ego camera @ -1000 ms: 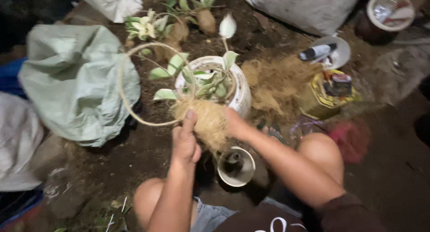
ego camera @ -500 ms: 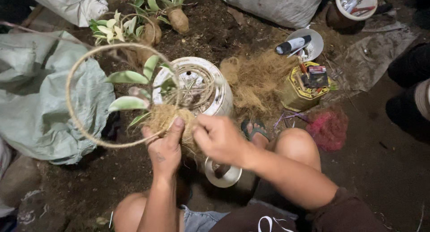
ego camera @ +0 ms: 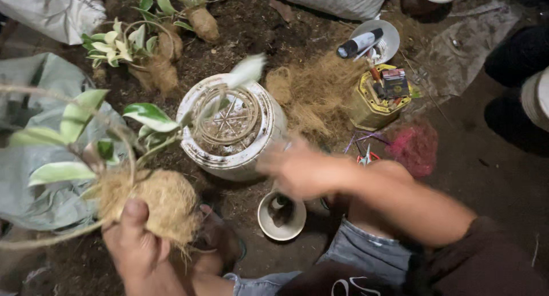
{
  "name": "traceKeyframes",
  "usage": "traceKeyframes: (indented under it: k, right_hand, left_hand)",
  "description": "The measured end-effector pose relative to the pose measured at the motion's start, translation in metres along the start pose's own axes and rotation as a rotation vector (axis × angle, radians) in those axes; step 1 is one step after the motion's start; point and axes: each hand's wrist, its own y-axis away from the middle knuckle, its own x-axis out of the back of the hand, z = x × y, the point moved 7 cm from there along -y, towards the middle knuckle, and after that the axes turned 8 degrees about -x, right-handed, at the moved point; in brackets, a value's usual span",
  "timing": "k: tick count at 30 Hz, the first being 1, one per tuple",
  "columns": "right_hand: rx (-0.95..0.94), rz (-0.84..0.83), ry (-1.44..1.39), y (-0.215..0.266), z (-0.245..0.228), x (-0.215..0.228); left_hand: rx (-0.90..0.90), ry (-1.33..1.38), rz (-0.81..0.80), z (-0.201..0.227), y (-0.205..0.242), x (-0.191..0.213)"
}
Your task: The person assembles a hanging planter by wrapping a plant's root ball with coconut coir and securing it to a circular wire frame. They repeatedly add and adjust the coir material to cover the roots and attach the plant to the frame.
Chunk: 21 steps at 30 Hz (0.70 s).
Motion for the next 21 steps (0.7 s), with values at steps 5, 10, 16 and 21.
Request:
traceKeyframes:
  k: [5, 10, 16, 21]
  right_hand:
    - [-0.742, 0.055, -0.668, 0.029, 0.219, 0.005]
    - [-1.19, 0.167, -0.545, 0.064, 0.33, -0.12]
    - [-1.25, 0.027, -0.389, 0.058, 0.352, -0.241]
    - [-1.387, -0.243, -0.163, 0.058, 0.374, -0.292]
  left_hand:
    - [0.024, -0.075, 0.008, -0.005, 0.014, 0.002]
    - [0.111, -0.159, -0.015, -0.02, 0.015, 0.005]
    - [0.258, -0.435, 0.0, -0.046, 0.007, 0.046]
    - [0.424, -0.887, -0.119, -0.052, -0.016, 0.062]
